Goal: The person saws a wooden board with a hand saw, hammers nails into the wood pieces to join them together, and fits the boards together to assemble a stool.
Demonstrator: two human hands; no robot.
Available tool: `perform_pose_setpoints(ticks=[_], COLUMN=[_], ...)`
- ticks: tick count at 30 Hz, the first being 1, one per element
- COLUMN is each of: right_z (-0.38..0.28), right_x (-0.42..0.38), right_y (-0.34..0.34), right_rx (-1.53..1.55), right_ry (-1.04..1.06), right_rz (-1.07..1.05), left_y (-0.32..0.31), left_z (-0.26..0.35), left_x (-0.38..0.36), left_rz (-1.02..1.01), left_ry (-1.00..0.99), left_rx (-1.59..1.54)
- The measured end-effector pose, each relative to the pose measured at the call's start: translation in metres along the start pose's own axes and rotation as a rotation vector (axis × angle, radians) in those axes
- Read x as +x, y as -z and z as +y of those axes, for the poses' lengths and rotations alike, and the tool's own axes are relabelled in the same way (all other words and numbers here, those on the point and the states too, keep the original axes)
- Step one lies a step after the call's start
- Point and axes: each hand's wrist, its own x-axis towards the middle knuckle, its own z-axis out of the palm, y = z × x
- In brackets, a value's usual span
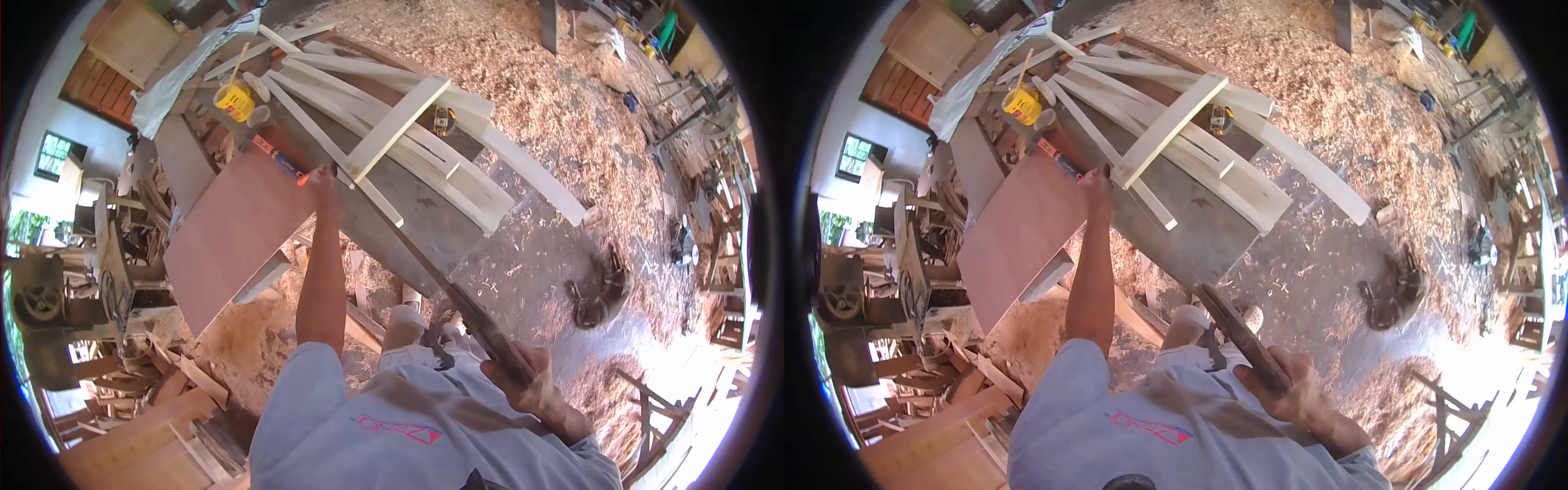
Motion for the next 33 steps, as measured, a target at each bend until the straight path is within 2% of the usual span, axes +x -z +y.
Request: perform_pose_setpoints(ticks=[1, 4, 7, 9, 11, 12, 14, 15, 17, 21, 24, 26, 28, 30, 31, 32, 33], right_z=[0.0, -0.008, -0.03, -0.029, -0.019, -0.02, -0.026, -0.027, -0.026, -0.025, -0.033, -0.03, -0.026, -0.022, -0.018, -0.015, -0.016], right_x=[-0.002, 0.003, 0.007, 0.008, 0.004, 0.004, 0.007, 0.009, 0.01, 0.004, 0.001, 0.003, 0.009, 0.004, 0.0, -0.004, -0.006], right_y=[0.002, 0.005, 0.008, 0.006, 0.0, -0.003, -0.007, -0.007, -0.004, 0.008, 0.021, 0.017, 0.009, 0.005, 0.006, 0.008, 0.016], right_rx=[0.016, 0.046, 0.088, 0.129, 0.2, 0.217, 0.152, 0.157, 0.054, 0.114, 0.061, 0.036, 0.116, 0.191, 0.072, -0.042, 0.057], right_ry=[-0.016, -0.061, -0.128, -0.187, 0.053, 0.032, 0.222, 0.212, 0.336, 0.252, 0.304, 0.422, 0.374, 0.328, 0.394, 0.456, 0.404], right_rz=[-0.005, -0.034, -0.069, -0.089, -0.123, -0.115, -0.061, -0.053, -0.014, -0.003, -0.067, 0.009, 0.015, 0.041, 0.023, -0.002, -0.015], left_y=[-0.001, -0.004, 0.001, 0.004, 0.006, 0.009, 0.011, 0.011, 0.008, 0.005, 0.007, 0.005, 0.003, 0.01, 0.013, 0.012, 0.012], left_z=[0.003, -0.007, -0.003, 0.022, 0.02, 0.016, 0.016, 0.021, 0.031, 0.037, 0.036, 0.039, 0.042, 0.03, 0.021, 0.025, 0.027], left_x=[0.0, 0.003, 0.002, -0.006, -0.01, -0.008, -0.006, -0.007, -0.01, -0.012, -0.01, -0.011, -0.019, -0.008, 0.0, -0.002, -0.005], left_rz=[-0.056, 0.002, -0.081, -0.084, -0.095, -0.076, -0.071, -0.084, -0.106, -0.12, -0.101, -0.083, -0.084, -0.145, -0.189, -0.185, -0.129], left_ry=[0.062, 0.105, 0.2, 0.211, 0.226, 0.243, 0.263, 0.268, 0.276, 0.266, 0.274, 0.262, 0.129, 0.181, 0.229, 0.229, 0.234], left_rx=[-0.121, -0.176, -0.262, -0.181, -0.091, -0.126, -0.152, -0.127, -0.1, -0.096, -0.042, 0.019, -0.051, -0.056, -0.07, -0.069, -0.01])
